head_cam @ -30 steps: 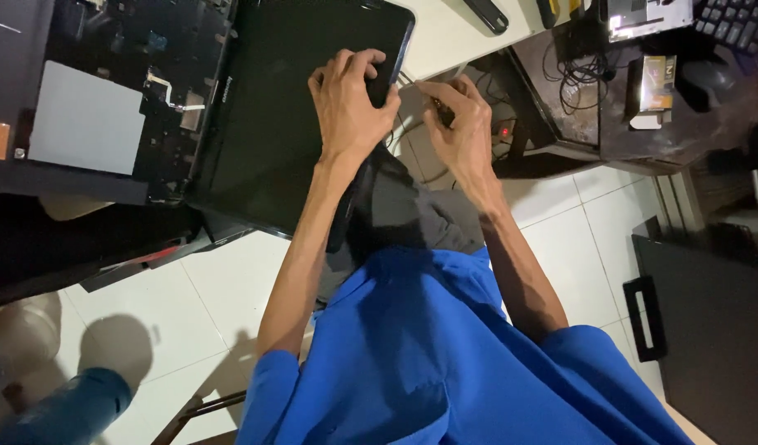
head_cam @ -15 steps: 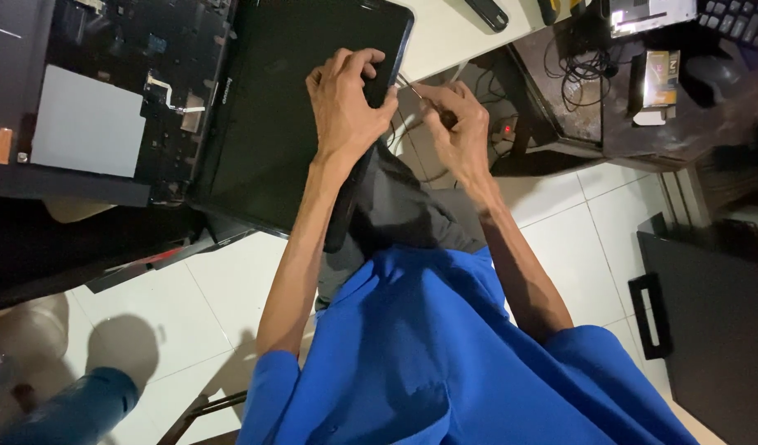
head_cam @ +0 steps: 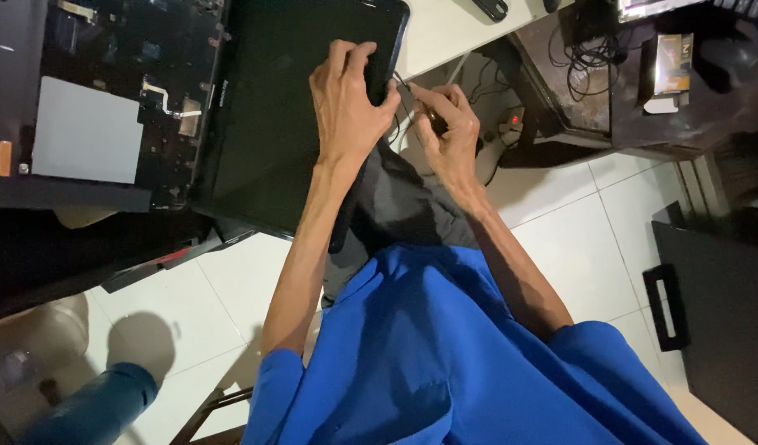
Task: Disassembling a laptop screen frame by removing screws with a screwdriver and prying the bezel.
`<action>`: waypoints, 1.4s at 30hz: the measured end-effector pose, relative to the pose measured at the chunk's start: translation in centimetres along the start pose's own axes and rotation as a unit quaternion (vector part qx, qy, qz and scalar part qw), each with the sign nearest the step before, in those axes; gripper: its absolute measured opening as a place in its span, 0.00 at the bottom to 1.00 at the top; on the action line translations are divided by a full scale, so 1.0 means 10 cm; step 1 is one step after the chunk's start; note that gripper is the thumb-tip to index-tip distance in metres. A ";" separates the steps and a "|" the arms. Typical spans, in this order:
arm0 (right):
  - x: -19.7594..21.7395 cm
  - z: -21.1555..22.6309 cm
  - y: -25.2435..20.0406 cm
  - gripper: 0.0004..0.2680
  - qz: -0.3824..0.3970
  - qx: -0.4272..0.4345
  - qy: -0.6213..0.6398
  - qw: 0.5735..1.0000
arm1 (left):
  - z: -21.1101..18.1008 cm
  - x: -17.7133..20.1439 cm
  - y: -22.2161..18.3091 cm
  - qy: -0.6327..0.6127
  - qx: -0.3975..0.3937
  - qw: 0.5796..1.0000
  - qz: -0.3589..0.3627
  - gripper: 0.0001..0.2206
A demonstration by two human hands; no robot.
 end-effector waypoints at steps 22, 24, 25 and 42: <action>0.06 -0.01 0.10 0.08 -0.010 0.018 0.034 0.999 | -0.20 -0.22 0.00 0.112 -0.006 0.993 -0.022 0.17; 0.05 -0.07 0.12 0.09 0.022 -0.076 0.086 0.993 | -0.19 -0.26 0.00 0.121 0.000 0.993 0.002 0.18; 0.05 -0.07 0.14 0.09 0.022 -0.076 0.085 0.993 | -0.19 -0.26 0.00 0.120 0.000 0.993 0.002 0.18; 0.03 0.13 0.17 0.02 -0.070 -0.067 0.021 0.995 | -0.23 -0.16 0.05 0.107 0.006 0.994 -0.023 0.15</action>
Point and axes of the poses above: each hand's wrist, its own y-axis towards the middle knuckle, its own x-axis out of the back of the hand, z = x × y, the point moved 5 cm from there along y, towards the middle knuckle, and after that the axes turned 2 degrees about -y, right-handed, at the moved point
